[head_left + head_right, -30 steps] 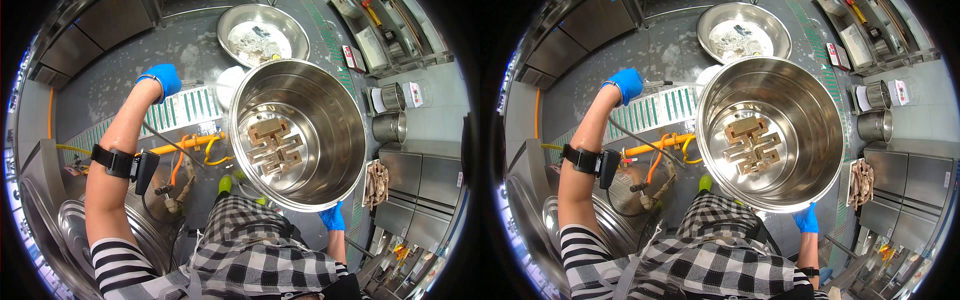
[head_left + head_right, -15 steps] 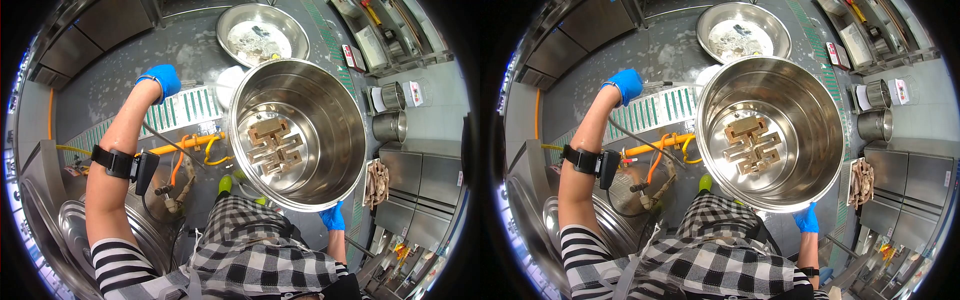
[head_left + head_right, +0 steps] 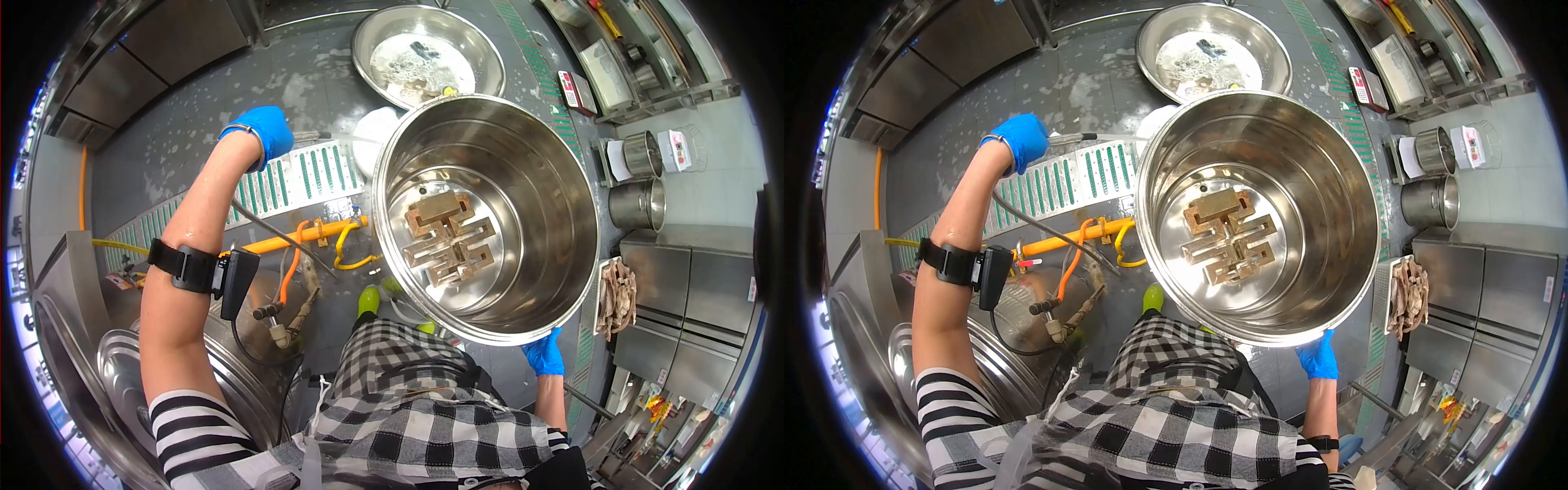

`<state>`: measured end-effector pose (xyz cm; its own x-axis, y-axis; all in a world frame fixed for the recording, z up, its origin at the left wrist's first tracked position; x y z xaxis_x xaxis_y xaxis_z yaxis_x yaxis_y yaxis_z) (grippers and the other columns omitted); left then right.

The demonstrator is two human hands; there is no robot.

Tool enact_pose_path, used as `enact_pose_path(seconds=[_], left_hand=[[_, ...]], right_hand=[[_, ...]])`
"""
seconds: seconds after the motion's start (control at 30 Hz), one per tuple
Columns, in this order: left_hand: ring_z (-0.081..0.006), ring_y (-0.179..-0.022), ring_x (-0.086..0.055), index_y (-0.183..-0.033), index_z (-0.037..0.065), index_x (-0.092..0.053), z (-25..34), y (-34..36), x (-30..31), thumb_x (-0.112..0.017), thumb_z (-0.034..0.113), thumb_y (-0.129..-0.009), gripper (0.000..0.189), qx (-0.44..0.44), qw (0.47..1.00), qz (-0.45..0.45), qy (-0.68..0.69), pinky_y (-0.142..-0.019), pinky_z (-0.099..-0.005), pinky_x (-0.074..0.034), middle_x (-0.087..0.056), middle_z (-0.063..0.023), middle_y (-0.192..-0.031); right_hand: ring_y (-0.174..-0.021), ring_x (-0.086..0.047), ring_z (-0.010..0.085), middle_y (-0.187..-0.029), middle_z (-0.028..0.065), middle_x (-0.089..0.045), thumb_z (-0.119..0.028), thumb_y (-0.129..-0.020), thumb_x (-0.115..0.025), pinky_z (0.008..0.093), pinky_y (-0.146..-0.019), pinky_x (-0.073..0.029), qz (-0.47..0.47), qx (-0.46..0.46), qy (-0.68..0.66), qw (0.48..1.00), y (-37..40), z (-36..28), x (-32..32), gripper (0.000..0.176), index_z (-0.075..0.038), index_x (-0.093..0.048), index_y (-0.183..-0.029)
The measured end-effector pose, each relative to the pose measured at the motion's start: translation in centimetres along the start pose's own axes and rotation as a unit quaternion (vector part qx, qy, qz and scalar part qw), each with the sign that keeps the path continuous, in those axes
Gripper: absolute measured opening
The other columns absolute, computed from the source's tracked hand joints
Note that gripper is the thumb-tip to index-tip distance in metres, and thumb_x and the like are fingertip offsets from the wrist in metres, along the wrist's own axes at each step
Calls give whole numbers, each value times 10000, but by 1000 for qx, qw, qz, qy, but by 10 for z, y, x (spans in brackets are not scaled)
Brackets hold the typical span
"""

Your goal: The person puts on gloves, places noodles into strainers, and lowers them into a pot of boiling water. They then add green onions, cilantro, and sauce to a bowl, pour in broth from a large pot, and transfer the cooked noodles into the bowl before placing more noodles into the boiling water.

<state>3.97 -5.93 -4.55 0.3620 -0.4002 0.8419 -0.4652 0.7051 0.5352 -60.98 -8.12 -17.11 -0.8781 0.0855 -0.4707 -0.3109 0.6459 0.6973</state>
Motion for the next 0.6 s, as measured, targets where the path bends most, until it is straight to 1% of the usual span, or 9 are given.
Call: enact_pose_path(seconds=[0.17, 0.23, 0.37, 0.43, 0.6], left_hand=[[-359, -784, -575, -840, -13, -616, 1, 1, 0, -465, 142, -691, 263, 9, 1000, -1, 2, -679, -377, -459, -569, -246, -850], [-349, -743, -584, -793, 5, -627, 4, 2, 3, -460, 123, -676, 235, -4, 1000, 16, -16, -652, -374, -467, -583, -224, -818], [-346, -733, -587, -789, 2, -627, 6, 4, 4, -461, 120, -673, 235, -4, 1000, 23, -10, -645, -374, -469, -582, -229, -807], [-344, -727, -590, -788, -3, -626, 6, 5, 4, -463, 120, -671, 236, 1, 1000, 15, -10, -639, -373, -470, -583, -230, -800], [-350, -735, -586, -794, -6, -623, 4, 0, 3, -467, 126, -673, 237, 0, 1000, 22, -1, -643, -372, -469, -582, -230, -802]], right_hand=[[-1170, -341, 266, -1305, 78, -319, -507, -823, -337, 424, -968, -301, -1, -3, -3, 1000, 0, 0, -6, 617, -101, -260, -1282], [-1169, -343, 262, -1305, 75, -320, -501, -830, -326, 415, -971, -299, 24, 6, -14, 1000, 1, 0, -2, 609, -99, -258, -1283], [-1169, -344, 260, -1305, 73, -321, -499, -832, -321, 416, -973, -295, 30, -5, -11, 999, 2, 0, 0, 606, -100, -257, -1284], [-1170, -343, 258, -1303, 71, -323, -505, -826, -326, 418, -974, -294, 11, -2, -3, 1000, 2, -1, -5, 614, -101, -259, -1283], [-1172, -339, 259, -1301, 67, -327, -505, -814, -358, 423, -972, -295, 5, -3, -8, 1000, 0, -1, -3, 624, -104, -261, -1282]])
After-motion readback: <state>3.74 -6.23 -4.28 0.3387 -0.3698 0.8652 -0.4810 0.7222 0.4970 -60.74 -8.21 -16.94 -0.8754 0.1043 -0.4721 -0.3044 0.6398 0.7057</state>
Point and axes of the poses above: each hand's wrist, its own y-axis away from the middle knuckle, its own x-axis out of the back of the hand, z = x × y, the point moved 8 cm from there along -y, towards the middle knuckle
